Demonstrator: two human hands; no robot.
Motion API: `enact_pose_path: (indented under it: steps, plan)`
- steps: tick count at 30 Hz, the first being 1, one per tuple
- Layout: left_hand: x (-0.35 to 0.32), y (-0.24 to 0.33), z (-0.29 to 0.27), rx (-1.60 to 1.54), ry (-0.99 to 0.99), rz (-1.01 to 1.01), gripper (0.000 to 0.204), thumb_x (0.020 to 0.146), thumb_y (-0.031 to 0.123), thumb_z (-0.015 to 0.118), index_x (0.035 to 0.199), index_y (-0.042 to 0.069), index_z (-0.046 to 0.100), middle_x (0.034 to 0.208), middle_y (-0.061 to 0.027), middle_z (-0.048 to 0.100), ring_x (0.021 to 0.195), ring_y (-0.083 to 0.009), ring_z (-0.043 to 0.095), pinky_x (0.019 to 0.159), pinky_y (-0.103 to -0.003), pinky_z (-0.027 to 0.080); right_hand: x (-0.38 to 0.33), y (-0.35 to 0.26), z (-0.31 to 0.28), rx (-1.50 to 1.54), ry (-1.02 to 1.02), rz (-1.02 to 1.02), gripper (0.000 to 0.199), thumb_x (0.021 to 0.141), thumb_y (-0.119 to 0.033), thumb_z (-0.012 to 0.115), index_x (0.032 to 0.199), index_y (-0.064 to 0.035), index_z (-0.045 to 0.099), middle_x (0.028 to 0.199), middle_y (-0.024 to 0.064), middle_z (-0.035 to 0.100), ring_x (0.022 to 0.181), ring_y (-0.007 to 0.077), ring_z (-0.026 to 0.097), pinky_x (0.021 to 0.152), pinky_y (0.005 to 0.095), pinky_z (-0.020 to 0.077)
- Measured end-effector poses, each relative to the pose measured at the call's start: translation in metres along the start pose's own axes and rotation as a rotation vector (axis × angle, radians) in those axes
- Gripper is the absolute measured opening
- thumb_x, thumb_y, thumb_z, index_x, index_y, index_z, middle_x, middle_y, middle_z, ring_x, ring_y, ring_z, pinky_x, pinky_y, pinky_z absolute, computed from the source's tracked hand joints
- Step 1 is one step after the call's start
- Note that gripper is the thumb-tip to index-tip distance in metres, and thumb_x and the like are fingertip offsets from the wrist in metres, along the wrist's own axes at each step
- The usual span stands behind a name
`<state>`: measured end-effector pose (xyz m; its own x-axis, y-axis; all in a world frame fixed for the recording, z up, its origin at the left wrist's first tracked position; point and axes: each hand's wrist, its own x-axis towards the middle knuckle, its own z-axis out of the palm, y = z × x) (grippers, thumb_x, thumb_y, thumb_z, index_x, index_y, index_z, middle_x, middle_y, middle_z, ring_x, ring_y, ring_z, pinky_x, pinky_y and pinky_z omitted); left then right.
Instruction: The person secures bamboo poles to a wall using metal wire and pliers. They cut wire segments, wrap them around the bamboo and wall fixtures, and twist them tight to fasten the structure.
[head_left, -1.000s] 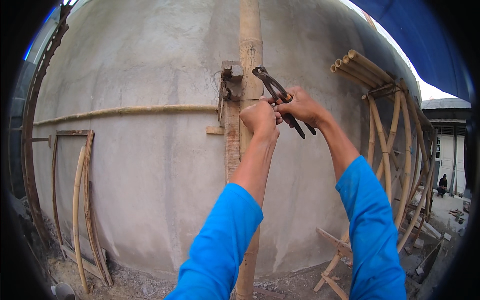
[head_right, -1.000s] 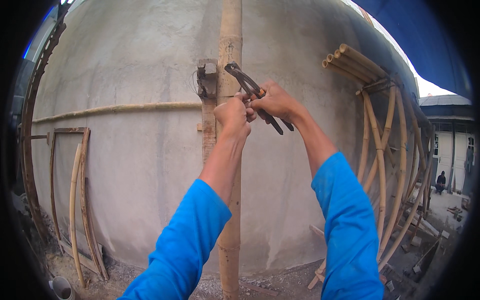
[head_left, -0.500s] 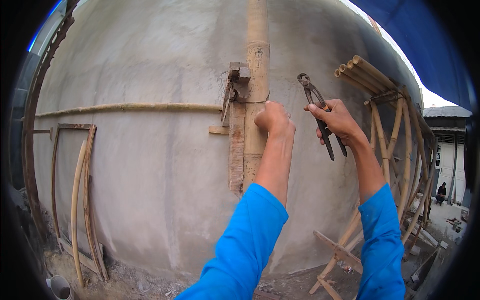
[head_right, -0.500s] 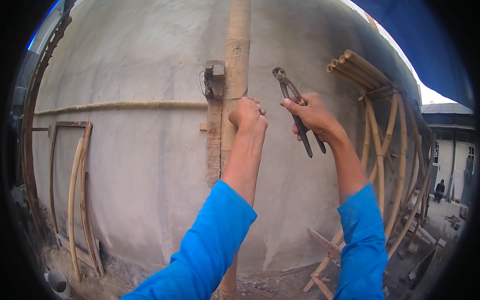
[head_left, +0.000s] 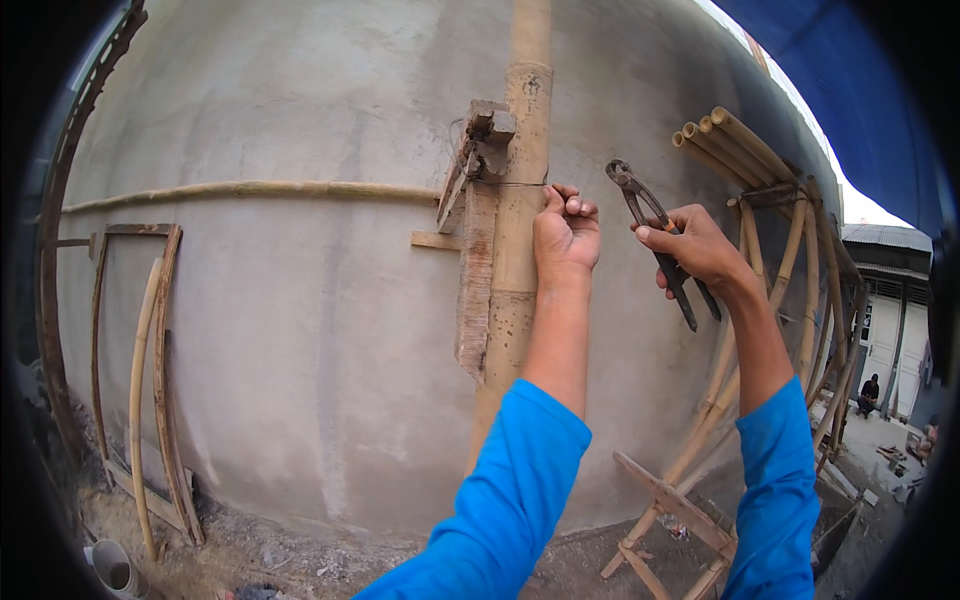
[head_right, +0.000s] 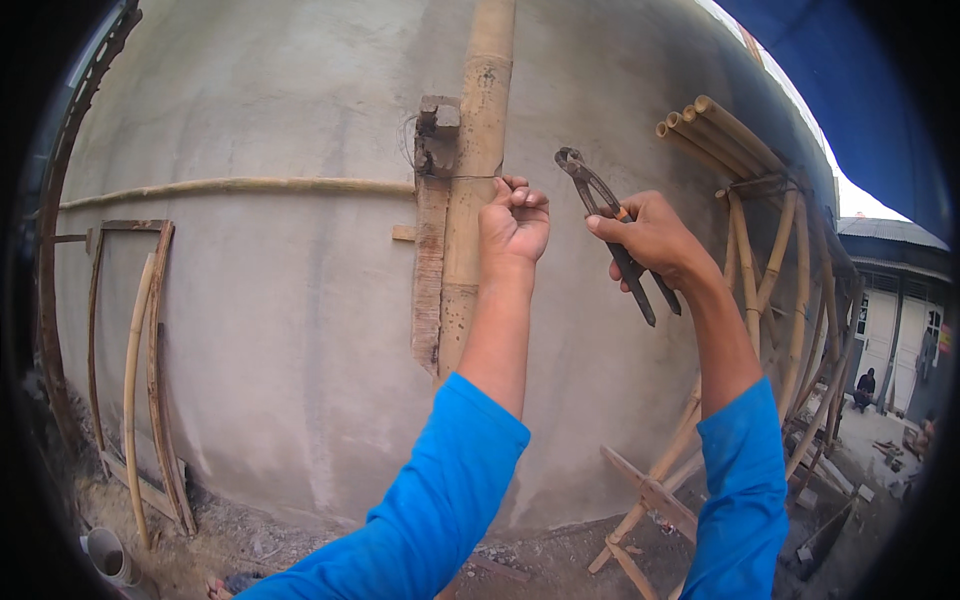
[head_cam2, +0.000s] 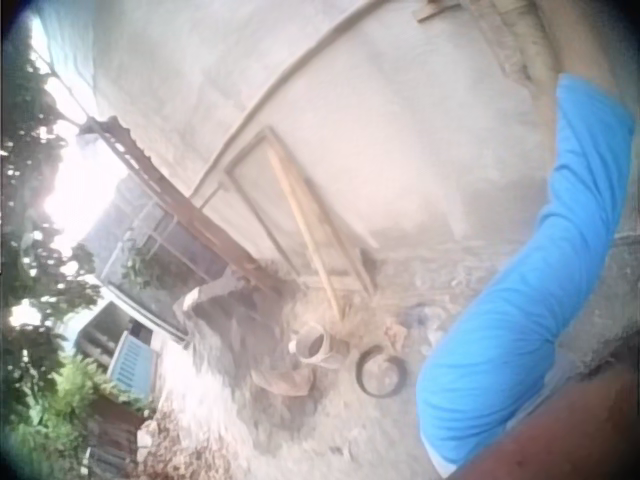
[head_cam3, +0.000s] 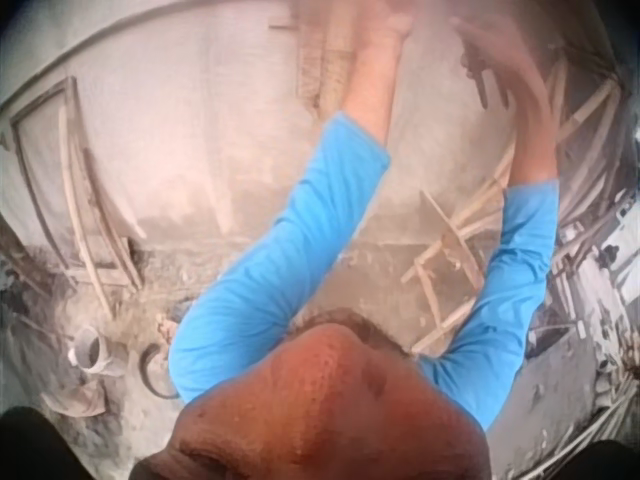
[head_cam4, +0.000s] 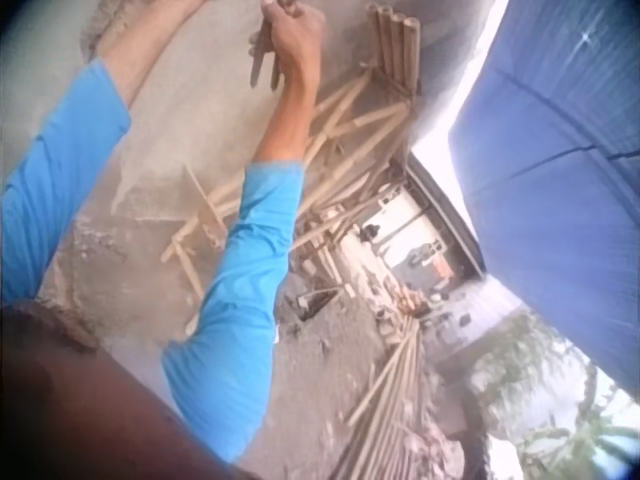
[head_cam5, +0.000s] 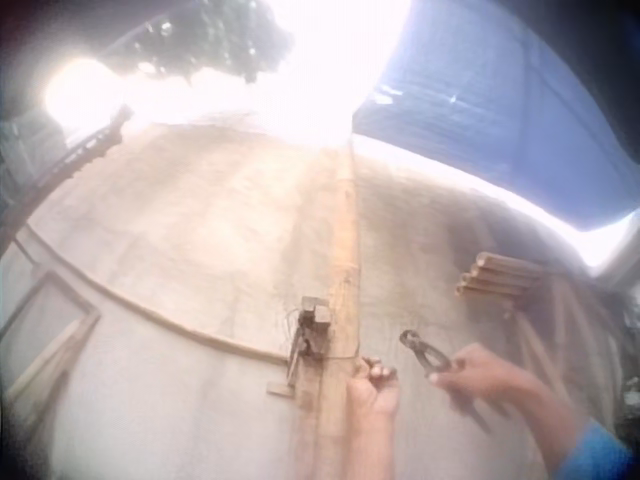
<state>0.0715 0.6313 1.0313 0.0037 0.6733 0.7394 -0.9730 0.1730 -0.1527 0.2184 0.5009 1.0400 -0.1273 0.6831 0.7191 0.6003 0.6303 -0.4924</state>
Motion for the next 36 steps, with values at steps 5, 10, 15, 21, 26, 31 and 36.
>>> enact_pose_path:
  steps: [5,10,15,21,26,31,36]
  plan:
    - [0.007,0.003,-0.023,-0.043,-0.260,-0.018,0.019,0.104,0.027,0.056,0.094,0.010,0.057,0.075,-0.0019,0.054,0.057,-0.0121,0.045,0.061,-0.029,0.044,0.000,-0.011,0.004,-0.062,-0.045,-0.047,0.025,0.094,-0.016,0.070,0.097,0.0084,0.065,0.056,0.0020,0.052,0.046,0.0155,0.062,0.041,0.0321,0.0518]
    - [0.003,0.000,-0.026,-0.044,-0.245,-0.047,0.022,0.102,0.033,0.060,0.095,0.011,0.060,0.079,-0.0014,0.057,0.063,-0.0128,0.049,0.067,-0.030,0.045,0.014,-0.010,0.000,-0.153,-0.111,-0.072,0.019,0.094,-0.012,0.068,0.094,0.0064,0.065,0.055,0.0020,0.052,0.049,0.0164,0.064,0.046,0.0323,0.0541]
    - [-0.022,0.000,-0.025,0.303,-0.072,-0.040,0.028,0.100,0.037,0.064,0.103,0.009,0.063,0.084,-0.0001,0.059,0.071,-0.0134,0.053,0.075,-0.033,0.046,0.014,-0.017,0.005,-0.217,-0.217,0.005,0.019,0.096,-0.014,0.067,0.092,0.0045,0.064,0.058,0.0041,0.059,0.053,0.0163,0.066,0.052,0.0309,0.0552]
    - [-0.060,0.004,-0.024,0.998,-0.167,0.118,0.032,0.097,0.033,0.071,0.100,0.001,0.068,0.085,-0.0043,0.067,0.075,-0.0129,0.060,0.072,-0.032,0.050,0.005,-0.015,0.010,-0.150,-0.306,0.090,0.023,0.096,-0.017,0.068,0.091,0.0049,0.064,0.063,0.0045,0.059,0.058,0.0182,0.068,0.057,0.0347,0.0573]
    - [-0.062,0.010,-0.020,1.180,-0.095,0.111,0.023,0.094,0.018,0.073,0.091,-0.004,0.070,0.074,-0.0055,0.066,0.060,-0.0119,0.059,0.055,-0.027,0.053,-0.005,-0.005,0.008,-0.021,-0.404,0.110,0.027,0.096,-0.018,0.068,0.105,0.0068,0.062,0.064,0.0080,0.062,0.062,0.0216,0.071,0.062,0.0360,0.0595]
    - [-0.068,0.016,-0.017,1.107,-0.068,0.213,0.021,0.094,0.013,0.073,0.089,-0.007,0.068,0.071,-0.0061,0.064,0.057,-0.0115,0.057,0.051,-0.025,0.052,-0.023,0.008,0.017,0.147,-0.390,0.007,0.037,0.095,-0.017,0.067,0.119,0.0095,0.058,0.066,0.0082,0.063,0.063,0.0217,0.072,0.058,0.0338,0.0599]
    - [-0.076,0.013,-0.016,1.158,-0.012,0.274,0.021,0.096,0.012,0.069,0.091,-0.007,0.065,0.070,-0.0051,0.060,0.057,-0.0109,0.055,0.051,-0.027,0.052,-0.034,0.008,0.023,-0.064,-0.111,0.075,0.035,0.094,-0.018,0.069,0.117,0.0082,0.064,0.067,0.0040,0.060,0.059,0.0162,0.069,0.046,0.0270,0.0520]
